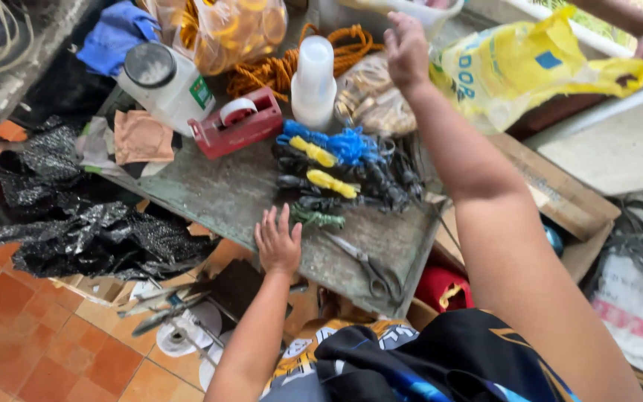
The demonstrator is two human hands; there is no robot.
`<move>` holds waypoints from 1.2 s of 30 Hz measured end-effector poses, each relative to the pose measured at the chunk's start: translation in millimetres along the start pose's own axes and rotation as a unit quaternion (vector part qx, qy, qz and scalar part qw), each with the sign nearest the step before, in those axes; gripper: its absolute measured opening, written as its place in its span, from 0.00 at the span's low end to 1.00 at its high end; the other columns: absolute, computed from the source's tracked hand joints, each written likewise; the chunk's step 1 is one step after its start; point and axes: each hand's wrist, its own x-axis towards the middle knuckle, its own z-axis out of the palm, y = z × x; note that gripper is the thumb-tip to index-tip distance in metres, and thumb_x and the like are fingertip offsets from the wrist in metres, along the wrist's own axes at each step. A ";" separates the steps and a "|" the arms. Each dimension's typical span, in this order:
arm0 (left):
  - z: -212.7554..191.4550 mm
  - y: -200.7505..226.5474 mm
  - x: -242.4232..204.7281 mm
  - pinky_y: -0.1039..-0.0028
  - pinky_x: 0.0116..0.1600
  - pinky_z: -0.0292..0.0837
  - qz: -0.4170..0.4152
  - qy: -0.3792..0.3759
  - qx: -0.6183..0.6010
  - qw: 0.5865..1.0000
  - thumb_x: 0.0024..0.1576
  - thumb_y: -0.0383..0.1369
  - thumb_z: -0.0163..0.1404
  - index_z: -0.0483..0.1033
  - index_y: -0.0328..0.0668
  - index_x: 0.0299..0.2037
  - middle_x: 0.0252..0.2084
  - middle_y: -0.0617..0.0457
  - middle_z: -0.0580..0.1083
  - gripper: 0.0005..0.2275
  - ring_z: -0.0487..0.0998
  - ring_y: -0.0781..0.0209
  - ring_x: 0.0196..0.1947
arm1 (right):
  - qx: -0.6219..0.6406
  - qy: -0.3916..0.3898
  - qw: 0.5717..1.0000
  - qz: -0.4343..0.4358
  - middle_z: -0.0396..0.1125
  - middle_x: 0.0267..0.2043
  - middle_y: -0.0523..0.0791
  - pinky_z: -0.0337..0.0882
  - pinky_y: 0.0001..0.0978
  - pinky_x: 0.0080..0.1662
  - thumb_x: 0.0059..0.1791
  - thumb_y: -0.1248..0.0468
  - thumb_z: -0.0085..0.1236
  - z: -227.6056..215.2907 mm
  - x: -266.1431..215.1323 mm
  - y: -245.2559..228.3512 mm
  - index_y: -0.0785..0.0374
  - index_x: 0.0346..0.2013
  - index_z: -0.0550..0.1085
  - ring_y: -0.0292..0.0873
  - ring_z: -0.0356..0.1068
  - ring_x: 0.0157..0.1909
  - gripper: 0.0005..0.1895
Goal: The person retrieves a roll of yellow cord and scissors, then repeatedly cuts short lengths of cord. They gather the cut pieces into a bundle and place them on a table with other materials.
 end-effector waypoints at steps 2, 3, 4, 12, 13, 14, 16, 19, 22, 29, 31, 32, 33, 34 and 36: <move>0.3 -1.7 0.6 0.49 0.70 0.59 0.003 0.002 0.011 1.000 0.66 0.48 0.45 0.63 0.54 0.71 0.68 0.48 0.67 0.24 0.66 0.47 0.70 | -0.057 0.009 0.998 0.008 0.70 0.54 0.55 0.61 0.42 0.63 0.55 0.63 0.54 18.6 40.3 50.6 0.66 0.56 0.75 0.54 0.67 0.59 0.16; 0.5 -1.6 -1.6 0.49 0.70 0.59 0.007 -0.005 0.018 1.000 0.65 0.48 0.46 0.64 0.55 0.70 0.67 0.49 0.68 0.24 0.66 0.47 0.69 | -0.119 0.013 0.992 0.026 0.72 0.50 0.53 0.65 0.42 0.58 0.55 0.59 0.52 21.7 54.7 78.6 0.64 0.52 0.77 0.53 0.69 0.55 0.16; 0.3 0.4 -0.9 0.49 0.70 0.59 0.014 -0.004 0.018 1.000 0.65 0.48 0.46 0.64 0.55 0.70 0.67 0.49 0.68 0.24 0.66 0.47 0.69 | -0.122 0.020 0.992 0.028 0.72 0.50 0.53 0.65 0.42 0.58 0.55 0.59 0.52 24.6 68.1 79.0 0.64 0.52 0.77 0.53 0.69 0.55 0.16; 7.1 -5.8 -5.3 0.52 0.72 0.55 -0.006 -0.044 0.046 0.998 0.65 0.51 0.41 0.66 0.57 0.69 0.67 0.54 0.69 0.24 0.64 0.51 0.72 | -0.279 -0.253 0.855 0.356 0.67 0.62 0.51 0.50 0.57 0.59 0.54 0.32 0.21 5.2 122.9 -26.8 0.51 0.65 0.65 0.58 0.64 0.63 0.39; 6.0 -5.4 -5.4 0.52 0.72 0.55 -0.006 -0.046 0.048 0.998 0.65 0.51 0.41 0.66 0.57 0.69 0.67 0.54 0.69 0.24 0.64 0.51 0.72 | -0.277 -0.254 0.855 0.358 0.67 0.62 0.51 0.50 0.57 0.59 0.54 0.32 0.21 7.2 123.1 -25.8 0.51 0.65 0.65 0.58 0.64 0.63 0.39; 4.5 -5.2 -6.0 0.53 0.72 0.56 -0.007 -0.048 0.053 0.997 0.64 0.51 0.41 0.66 0.57 0.69 0.67 0.54 0.69 0.24 0.64 0.51 0.71 | -0.303 -0.290 0.834 0.358 0.65 0.64 0.50 0.49 0.56 0.60 0.53 0.30 0.20 9.1 122.9 -25.5 0.51 0.70 0.59 0.59 0.63 0.65 0.42; 6.1 -5.9 -2.7 0.53 0.71 0.56 -0.004 -0.049 0.056 0.997 0.64 0.52 0.41 0.66 0.57 0.69 0.67 0.54 0.69 0.24 0.65 0.52 0.71 | -0.329 -0.321 0.813 0.358 0.64 0.67 0.50 0.47 0.55 0.60 0.53 0.28 0.19 8.0 128.5 -29.5 0.52 0.74 0.53 0.60 0.62 0.66 0.45; 7.6 -6.5 -6.7 0.53 0.72 0.55 -0.007 -0.053 0.062 0.997 0.64 0.52 0.40 0.66 0.58 0.69 0.67 0.55 0.69 0.24 0.64 0.52 0.72 | -0.305 -0.331 0.808 0.380 0.64 0.67 0.48 0.41 0.58 0.66 0.53 0.30 0.19 8.0 130.5 -33.3 0.51 0.76 0.49 0.55 0.61 0.69 0.45; 7.3 -7.0 -5.4 0.53 0.72 0.55 -0.009 -0.065 0.065 0.996 0.64 0.52 0.40 0.66 0.58 0.69 0.67 0.56 0.68 0.24 0.63 0.52 0.72 | -0.271 -0.290 0.819 0.414 0.66 0.62 0.48 0.49 0.57 0.58 0.53 0.34 0.31 15.2 134.8 -23.5 0.47 0.66 0.60 0.58 0.61 0.65 0.34; 8.0 -7.2 -5.7 0.53 0.72 0.54 -0.011 -0.061 0.049 0.997 0.64 0.52 0.41 0.66 0.58 0.69 0.68 0.54 0.69 0.24 0.63 0.51 0.72 | -0.112 -0.146 0.859 0.477 0.70 0.56 0.41 0.43 0.56 0.68 0.41 0.34 0.69 8.2 130.3 -5.3 0.55 0.48 0.73 0.49 0.67 0.61 0.35; 9.2 -7.0 -6.1 0.53 0.72 0.53 -0.015 -0.066 0.049 0.996 0.64 0.53 0.40 0.66 0.58 0.69 0.68 0.54 0.68 0.24 0.63 0.51 0.72 | -0.068 -0.093 0.873 0.474 0.75 0.48 0.36 0.44 0.51 0.67 0.37 0.37 0.76 12.9 123.6 7.8 0.52 0.35 0.77 0.45 0.70 0.56 0.28; 9.5 -6.9 -6.3 0.53 0.72 0.53 -0.010 -0.065 0.054 0.996 0.64 0.53 0.41 0.66 0.58 0.69 0.68 0.54 0.68 0.25 0.63 0.51 0.72 | -0.100 -0.064 0.894 0.432 0.70 0.50 0.39 0.42 0.52 0.68 0.37 0.39 0.78 20.6 119.0 21.8 0.48 0.40 0.71 0.45 0.69 0.57 0.31; 9.2 -8.0 -5.7 0.53 0.72 0.54 -0.006 -0.063 0.060 0.996 0.64 0.52 0.41 0.66 0.58 0.69 0.68 0.54 0.68 0.25 0.63 0.51 0.72 | -0.130 -0.034 0.912 0.387 0.65 0.52 0.42 0.41 0.52 0.69 0.36 0.41 0.81 29.3 115.3 35.0 0.44 0.45 0.65 0.45 0.69 0.59 0.36; 9.6 -7.3 -4.4 0.53 0.72 0.54 -0.006 -0.062 0.060 0.996 0.64 0.52 0.41 0.66 0.58 0.69 0.68 0.54 0.68 0.25 0.63 0.51 0.72 | -0.129 -0.033 0.913 0.387 0.65 0.52 0.42 0.41 0.52 0.69 0.36 0.41 0.81 42.5 115.2 57.5 0.44 0.45 0.65 0.45 0.69 0.59 0.36; 8.3 -7.1 -4.4 0.52 0.71 0.54 -0.007 -0.076 0.062 0.995 0.64 0.52 0.42 0.65 0.59 0.69 0.69 0.54 0.67 0.24 0.62 0.50 0.73 | 0.006 0.128 0.963 0.237 0.77 0.34 0.38 0.76 0.35 0.44 0.35 0.57 0.81 69.3 111.8 101.6 0.53 0.37 0.69 0.38 0.78 0.37 0.26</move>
